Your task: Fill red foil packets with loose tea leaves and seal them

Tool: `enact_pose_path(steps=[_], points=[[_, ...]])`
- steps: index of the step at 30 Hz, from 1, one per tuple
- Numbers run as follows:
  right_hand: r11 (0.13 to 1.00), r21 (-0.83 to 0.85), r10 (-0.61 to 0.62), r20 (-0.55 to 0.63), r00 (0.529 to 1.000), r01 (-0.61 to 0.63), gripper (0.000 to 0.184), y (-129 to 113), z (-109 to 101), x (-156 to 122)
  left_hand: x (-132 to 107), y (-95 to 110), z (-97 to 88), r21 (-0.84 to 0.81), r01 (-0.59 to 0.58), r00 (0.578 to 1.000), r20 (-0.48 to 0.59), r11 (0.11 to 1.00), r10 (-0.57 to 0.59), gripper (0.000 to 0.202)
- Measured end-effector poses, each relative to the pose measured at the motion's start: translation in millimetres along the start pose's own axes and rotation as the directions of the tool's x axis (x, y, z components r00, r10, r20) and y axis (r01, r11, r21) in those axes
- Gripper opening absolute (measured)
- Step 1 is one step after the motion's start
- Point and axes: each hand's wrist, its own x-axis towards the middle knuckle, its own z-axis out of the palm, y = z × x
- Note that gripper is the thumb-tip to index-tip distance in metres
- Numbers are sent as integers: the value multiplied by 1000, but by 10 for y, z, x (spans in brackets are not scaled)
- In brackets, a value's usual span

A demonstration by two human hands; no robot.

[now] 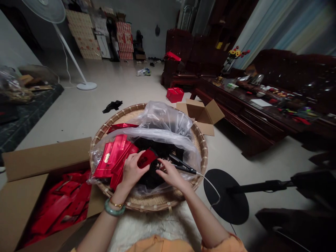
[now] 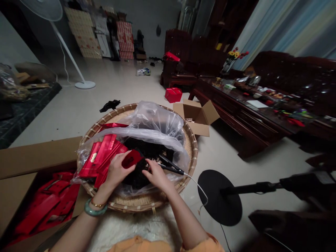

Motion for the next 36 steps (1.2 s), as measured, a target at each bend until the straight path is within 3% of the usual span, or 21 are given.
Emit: enact_pose_path(steps=[4, 8, 11, 16, 20, 22, 24, 27, 32, 36], points=[[976, -213, 46, -21, 999, -49, 83, -21, 266, -6, -15, -20, 36, -78, 92, 990, -99, 993, -99, 56], [887, -426, 194, 0, 981, -175, 102, -253, 380, 138, -33, -12, 30, -108, 187, 971, -132, 976, -200, 69], [819, -548, 228, 40, 973, -169, 108, -418, 444, 223, -33, -3, -9, -91, 212, 964, -148, 973, -223, 83], [751, -644, 204, 11, 979, -149, 103, -424, 531, 256, -51, -90, -38, -42, 177, 966, -182, 983, -182, 83], [757, -644, 155, 19, 988, -106, 90, -363, 538, 262, -89, -225, -32, -120, 132, 989, -53, 984, -139, 47], [777, -623, 145, 36, 989, -91, 79, -362, 541, 261, -95, -282, -37, -122, 98, 995, -1, 988, -99, 38], [791, -605, 141, 35, 989, -91, 74, -364, 558, 258, -86, -318, -51, -119, 93, 996, 30, 989, -90, 45], [803, -591, 110, 28, 994, -72, 80, -333, 593, 253, -50, -330, -93, -117, 82, 995, 62, 990, -75, 57], [845, -531, 81, 25, 996, -55, 59, -202, 560, 270, -2, -298, -191, -75, 33, 997, 77, 997, -27, 46], [944, -322, 66, -36, 997, -74, 51, -109, 466, 330, -11, -318, -244, -7, -28, 992, 120, 1000, 29, 40]])
